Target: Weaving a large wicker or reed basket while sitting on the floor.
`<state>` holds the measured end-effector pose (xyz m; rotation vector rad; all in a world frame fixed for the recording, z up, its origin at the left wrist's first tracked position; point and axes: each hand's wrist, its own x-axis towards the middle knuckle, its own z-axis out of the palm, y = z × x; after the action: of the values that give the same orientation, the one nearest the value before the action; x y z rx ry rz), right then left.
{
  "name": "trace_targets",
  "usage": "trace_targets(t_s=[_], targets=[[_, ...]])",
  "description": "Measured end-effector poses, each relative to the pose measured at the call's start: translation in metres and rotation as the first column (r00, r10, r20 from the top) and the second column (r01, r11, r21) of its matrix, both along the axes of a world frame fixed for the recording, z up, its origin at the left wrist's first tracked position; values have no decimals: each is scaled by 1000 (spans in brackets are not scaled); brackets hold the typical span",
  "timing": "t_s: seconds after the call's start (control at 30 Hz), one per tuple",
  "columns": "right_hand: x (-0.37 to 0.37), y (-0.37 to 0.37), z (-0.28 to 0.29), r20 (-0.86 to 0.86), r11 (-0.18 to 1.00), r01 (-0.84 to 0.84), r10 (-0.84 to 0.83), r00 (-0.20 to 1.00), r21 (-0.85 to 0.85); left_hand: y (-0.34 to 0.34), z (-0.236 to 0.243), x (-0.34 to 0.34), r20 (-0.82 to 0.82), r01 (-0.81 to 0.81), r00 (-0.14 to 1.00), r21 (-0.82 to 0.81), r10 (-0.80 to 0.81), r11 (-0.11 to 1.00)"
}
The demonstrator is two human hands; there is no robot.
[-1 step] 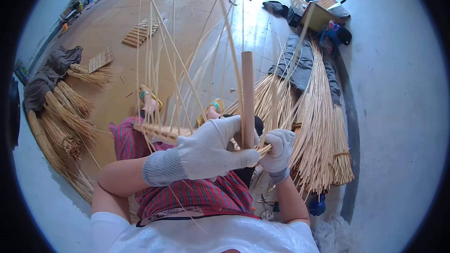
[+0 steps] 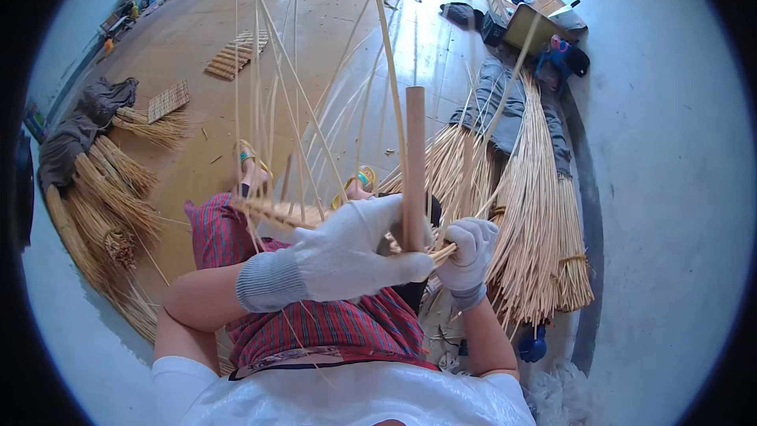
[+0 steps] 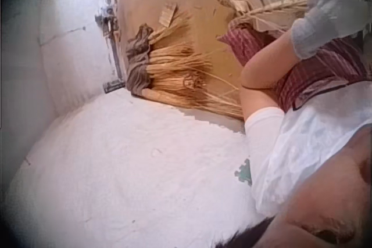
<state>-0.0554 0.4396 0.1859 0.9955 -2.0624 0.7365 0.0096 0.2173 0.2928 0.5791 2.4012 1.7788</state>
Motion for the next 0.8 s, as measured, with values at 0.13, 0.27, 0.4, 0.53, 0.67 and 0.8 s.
trace_targets(t_s=[0.13,0.27,0.4,0.53,0.67,0.8], targets=[[14,-26,-12,-109,991,114,-106,988,69,-50,-3,30,250,-45,968,61,28,997],[20,-93,-61,10,986,24,-26,1000,165,-112,-78,47,412,-289,882,95,227,953],[32,-131,-107,177,934,-67,4,984,351,-152,-166,48,576,-497,758,203,307,844],[44,-148,-88,200,959,-121,71,977,255,-155,-192,62,599,-610,721,310,348,729],[56,-139,-70,261,915,-236,152,953,326,-166,-196,65,655,-609,699,332,289,720],[71,-126,-78,423,884,-268,90,902,383,-155,-200,67,702,-637,656,319,277,701]])
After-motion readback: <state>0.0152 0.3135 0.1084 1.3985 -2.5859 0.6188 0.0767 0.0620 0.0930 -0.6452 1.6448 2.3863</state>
